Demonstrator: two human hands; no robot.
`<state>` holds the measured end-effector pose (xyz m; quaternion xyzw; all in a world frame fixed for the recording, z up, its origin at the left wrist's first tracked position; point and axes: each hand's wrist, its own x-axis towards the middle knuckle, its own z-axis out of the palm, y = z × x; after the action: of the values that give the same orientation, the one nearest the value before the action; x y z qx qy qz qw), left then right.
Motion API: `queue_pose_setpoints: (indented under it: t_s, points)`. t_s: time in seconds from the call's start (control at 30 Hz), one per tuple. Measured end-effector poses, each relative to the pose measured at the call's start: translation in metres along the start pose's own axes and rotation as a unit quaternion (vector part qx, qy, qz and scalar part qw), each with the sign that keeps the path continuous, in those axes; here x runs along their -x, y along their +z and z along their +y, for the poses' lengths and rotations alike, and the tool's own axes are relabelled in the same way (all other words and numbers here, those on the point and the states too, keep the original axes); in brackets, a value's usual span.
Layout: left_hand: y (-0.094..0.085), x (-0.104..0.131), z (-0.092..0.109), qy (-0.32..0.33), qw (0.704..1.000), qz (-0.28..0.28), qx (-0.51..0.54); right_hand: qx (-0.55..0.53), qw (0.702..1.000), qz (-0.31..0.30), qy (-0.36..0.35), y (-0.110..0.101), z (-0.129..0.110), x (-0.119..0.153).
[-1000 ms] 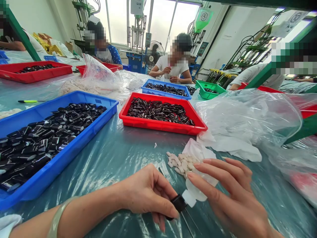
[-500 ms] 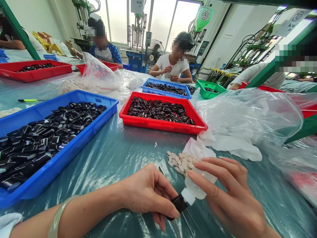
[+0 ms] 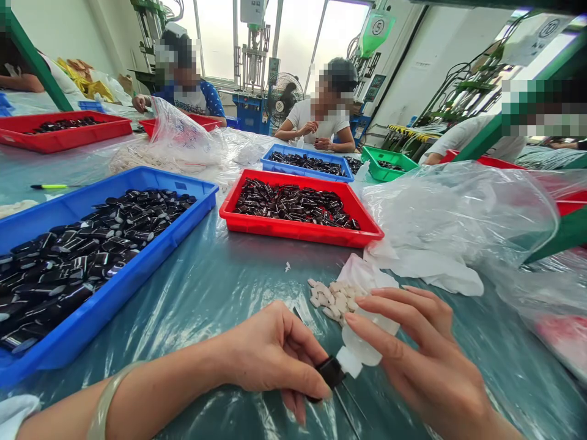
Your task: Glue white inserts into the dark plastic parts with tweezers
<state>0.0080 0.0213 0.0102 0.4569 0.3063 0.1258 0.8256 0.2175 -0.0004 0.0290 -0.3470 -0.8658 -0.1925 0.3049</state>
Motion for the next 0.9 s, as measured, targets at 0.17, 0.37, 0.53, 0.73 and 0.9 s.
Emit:
queue_pose_setpoints:
  t_s: [0.17, 0.37, 0.53, 0.73, 0.9]
  points:
    - [-0.001, -0.001, 0.0, 0.007, 1.0, 0.006, 0.002, 0.008, 1.0, -0.002, 0.009, 0.001, 0.001, 0.002]
    - [0.0, -0.003, -0.001, 0.037, 0.999, 0.029, 0.027, -0.003, 0.998, 0.004, 0.066, 0.005, 0.008, 0.003]
    - [0.003, -0.004, -0.001, 0.075, 0.994, 0.077, 0.026, -0.061, 0.986, -0.002, 0.156, 0.012, 0.015, 0.008]
    - [0.005, -0.005, 0.002, 0.106, 0.983, 0.147, 0.021, -0.14, 0.964, -0.006, 0.225, 0.017, 0.017, 0.01]
    - [0.005, -0.005, 0.006, 0.101, 0.983, 0.15, 0.02, -0.179, 0.949, -0.014, 0.26, 0.018, 0.016, 0.014]
